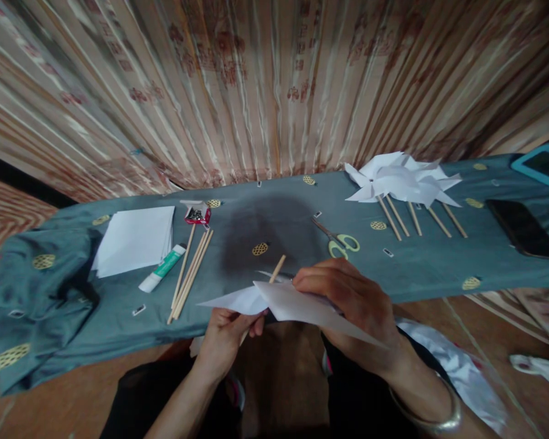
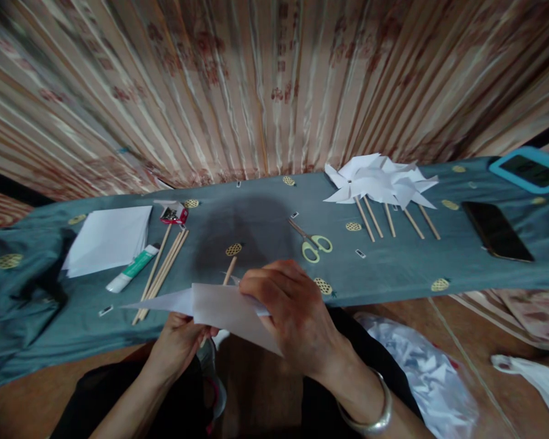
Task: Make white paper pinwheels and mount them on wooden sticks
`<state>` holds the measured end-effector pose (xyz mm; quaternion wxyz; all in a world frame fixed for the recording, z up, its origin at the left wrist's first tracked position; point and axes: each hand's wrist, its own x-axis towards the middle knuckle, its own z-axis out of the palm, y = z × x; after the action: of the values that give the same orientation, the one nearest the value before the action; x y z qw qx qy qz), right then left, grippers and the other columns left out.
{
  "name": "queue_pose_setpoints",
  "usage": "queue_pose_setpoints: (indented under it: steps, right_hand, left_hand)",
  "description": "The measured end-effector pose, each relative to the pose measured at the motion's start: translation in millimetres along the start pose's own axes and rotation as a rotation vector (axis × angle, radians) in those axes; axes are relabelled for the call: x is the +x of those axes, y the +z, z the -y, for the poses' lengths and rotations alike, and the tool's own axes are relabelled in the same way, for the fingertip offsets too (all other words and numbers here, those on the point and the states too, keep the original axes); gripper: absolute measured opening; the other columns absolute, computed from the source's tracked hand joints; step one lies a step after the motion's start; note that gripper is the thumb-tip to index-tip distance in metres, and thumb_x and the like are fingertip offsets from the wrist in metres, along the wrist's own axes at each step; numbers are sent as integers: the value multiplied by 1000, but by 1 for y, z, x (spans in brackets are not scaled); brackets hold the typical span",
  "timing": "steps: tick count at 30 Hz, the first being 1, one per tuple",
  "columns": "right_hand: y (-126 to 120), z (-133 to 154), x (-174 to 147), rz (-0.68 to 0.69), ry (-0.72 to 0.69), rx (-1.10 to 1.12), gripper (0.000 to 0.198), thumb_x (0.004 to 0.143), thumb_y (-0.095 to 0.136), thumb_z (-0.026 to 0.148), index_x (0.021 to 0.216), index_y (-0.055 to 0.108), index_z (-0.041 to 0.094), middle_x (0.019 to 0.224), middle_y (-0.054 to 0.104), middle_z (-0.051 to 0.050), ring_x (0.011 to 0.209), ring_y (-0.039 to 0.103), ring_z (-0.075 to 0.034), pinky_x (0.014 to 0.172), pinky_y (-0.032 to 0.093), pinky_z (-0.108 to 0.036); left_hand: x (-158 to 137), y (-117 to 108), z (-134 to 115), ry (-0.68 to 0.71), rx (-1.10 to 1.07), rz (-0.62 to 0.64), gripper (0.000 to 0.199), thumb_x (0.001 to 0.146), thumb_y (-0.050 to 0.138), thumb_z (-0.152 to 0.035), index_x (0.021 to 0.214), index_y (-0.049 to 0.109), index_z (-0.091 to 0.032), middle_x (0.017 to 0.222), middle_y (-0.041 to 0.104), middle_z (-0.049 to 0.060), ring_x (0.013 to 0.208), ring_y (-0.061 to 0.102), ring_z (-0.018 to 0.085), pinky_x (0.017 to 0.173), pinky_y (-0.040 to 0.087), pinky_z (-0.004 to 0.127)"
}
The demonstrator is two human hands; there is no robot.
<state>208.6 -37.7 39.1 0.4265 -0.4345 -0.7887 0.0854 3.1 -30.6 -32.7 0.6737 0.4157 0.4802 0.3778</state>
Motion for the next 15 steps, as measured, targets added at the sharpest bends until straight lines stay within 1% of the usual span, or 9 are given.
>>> queue_pose_setpoints:
  steps: [3,6,10,15]
  right_hand:
    - [0,0,1,-5,9,5,15,88,59,17,100,59,26,89,74,-1,82,68,-17,75,54,-32]
    - [1,-1,1,-3,13,9,13,89,59,18,100,59,26,89,74,-1,83,68,-17,76,53,-32]
    - [2,-3,1,-14,1,12,10,89,59,20,99,59,23,89,74,-2,83,68,-17,76,53,-32]
    - [2,-4,0,-21,12,15,11,89,58,18,99,59,24,89,74,-2,84,68,-17,78,53,-33]
  left_hand:
    - [-1,2,-1,-7,-42,15,29,70,72,-40,58,65,-15,45,49,-2,45,40,8,49,31,24]
    - [-2,3,1,8,-47,17,27,72,71,-40,65,67,-14,47,50,-2,45,41,8,50,30,24]
    - [-3,3,3,1,-52,40,27,73,72,-40,66,68,-14,48,50,-2,47,42,8,51,31,24]
    - [-3,3,3,-23,-54,54,28,75,71,-40,66,68,-14,48,51,-2,47,42,8,51,30,24]
